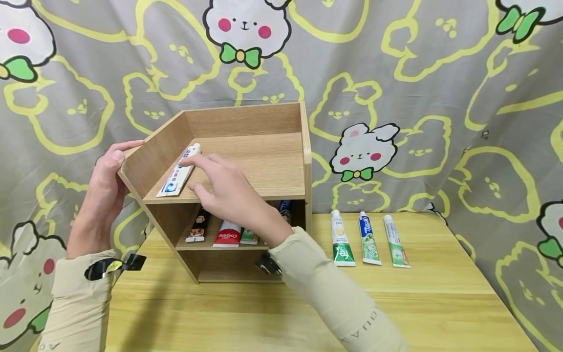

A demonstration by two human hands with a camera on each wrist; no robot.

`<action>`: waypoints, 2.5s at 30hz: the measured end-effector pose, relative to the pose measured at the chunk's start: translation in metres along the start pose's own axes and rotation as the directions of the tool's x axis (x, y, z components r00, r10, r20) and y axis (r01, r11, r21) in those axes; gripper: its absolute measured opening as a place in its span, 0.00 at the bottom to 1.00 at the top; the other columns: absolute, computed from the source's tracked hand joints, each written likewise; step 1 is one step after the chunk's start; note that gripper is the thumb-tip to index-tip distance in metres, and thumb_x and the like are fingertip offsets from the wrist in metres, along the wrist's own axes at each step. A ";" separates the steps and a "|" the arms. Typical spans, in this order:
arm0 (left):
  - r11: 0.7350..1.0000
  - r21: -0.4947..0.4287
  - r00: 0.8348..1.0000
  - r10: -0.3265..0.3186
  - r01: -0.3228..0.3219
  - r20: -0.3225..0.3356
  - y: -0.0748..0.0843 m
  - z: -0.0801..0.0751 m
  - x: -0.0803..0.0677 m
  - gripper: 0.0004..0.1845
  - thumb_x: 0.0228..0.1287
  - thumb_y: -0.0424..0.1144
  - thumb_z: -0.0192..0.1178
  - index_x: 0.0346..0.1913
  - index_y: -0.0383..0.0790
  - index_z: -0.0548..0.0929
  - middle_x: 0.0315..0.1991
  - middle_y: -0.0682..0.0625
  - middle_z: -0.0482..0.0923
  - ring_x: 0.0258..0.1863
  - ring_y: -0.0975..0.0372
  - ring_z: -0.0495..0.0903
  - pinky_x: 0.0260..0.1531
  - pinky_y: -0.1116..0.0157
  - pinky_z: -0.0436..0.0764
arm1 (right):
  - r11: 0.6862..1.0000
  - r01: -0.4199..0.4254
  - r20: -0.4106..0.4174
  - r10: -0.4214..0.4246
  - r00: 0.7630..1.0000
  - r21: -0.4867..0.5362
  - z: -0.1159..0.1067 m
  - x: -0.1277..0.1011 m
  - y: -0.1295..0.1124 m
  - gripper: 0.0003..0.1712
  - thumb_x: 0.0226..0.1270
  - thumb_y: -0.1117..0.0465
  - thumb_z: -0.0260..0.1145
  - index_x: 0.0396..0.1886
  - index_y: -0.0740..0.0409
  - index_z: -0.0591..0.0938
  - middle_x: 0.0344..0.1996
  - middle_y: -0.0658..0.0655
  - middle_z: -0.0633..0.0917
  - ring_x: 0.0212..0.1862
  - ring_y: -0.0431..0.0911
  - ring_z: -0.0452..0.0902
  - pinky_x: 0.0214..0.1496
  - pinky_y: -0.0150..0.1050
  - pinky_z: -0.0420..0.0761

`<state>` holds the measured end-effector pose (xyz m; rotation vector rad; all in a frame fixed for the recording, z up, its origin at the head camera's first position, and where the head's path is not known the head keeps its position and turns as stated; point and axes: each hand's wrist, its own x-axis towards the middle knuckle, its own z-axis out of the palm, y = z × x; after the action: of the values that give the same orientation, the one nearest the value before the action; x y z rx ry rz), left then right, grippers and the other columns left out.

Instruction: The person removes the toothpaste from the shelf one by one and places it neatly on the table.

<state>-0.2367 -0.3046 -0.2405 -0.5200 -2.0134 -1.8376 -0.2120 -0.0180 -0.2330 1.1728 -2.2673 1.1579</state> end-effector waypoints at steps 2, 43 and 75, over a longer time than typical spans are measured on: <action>1.000 0.002 1.000 0.002 -0.002 0.000 0.000 0.000 0.000 0.23 0.77 0.49 0.48 0.66 0.44 0.78 0.57 0.42 0.73 0.43 0.53 0.78 0.26 0.68 0.80 | 0.999 -0.037 0.021 0.037 0.999 -0.019 0.004 0.007 -0.001 0.23 0.75 0.59 0.65 0.68 0.50 0.78 0.64 0.48 0.80 0.61 0.49 0.78 0.64 0.39 0.74; 0.999 -0.043 1.000 -0.003 0.002 -0.005 -0.001 0.000 -0.001 0.22 0.77 0.49 0.49 0.66 0.45 0.78 0.57 0.41 0.74 0.45 0.54 0.79 0.31 0.66 0.85 | 0.796 -0.442 0.004 0.487 0.873 -0.414 0.060 0.078 -0.013 0.22 0.64 0.42 0.66 0.57 0.36 0.82 0.44 0.48 0.77 0.49 0.48 0.68 0.49 0.46 0.66; 1.000 -0.019 1.000 -0.007 0.007 -0.004 -0.002 -0.001 0.000 0.24 0.77 0.51 0.49 0.67 0.46 0.77 0.61 0.42 0.70 0.48 0.51 0.77 0.32 0.65 0.84 | 0.735 -0.528 0.232 0.476 0.848 0.425 0.005 0.057 0.016 0.20 0.78 0.67 0.54 0.61 0.65 0.83 0.44 0.62 0.83 0.35 0.44 0.77 0.34 0.31 0.82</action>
<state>-0.2380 -0.3059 -0.2423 -0.5143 -1.9994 -1.8622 -0.2593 -0.0465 -0.2098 0.7752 -2.5552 1.9993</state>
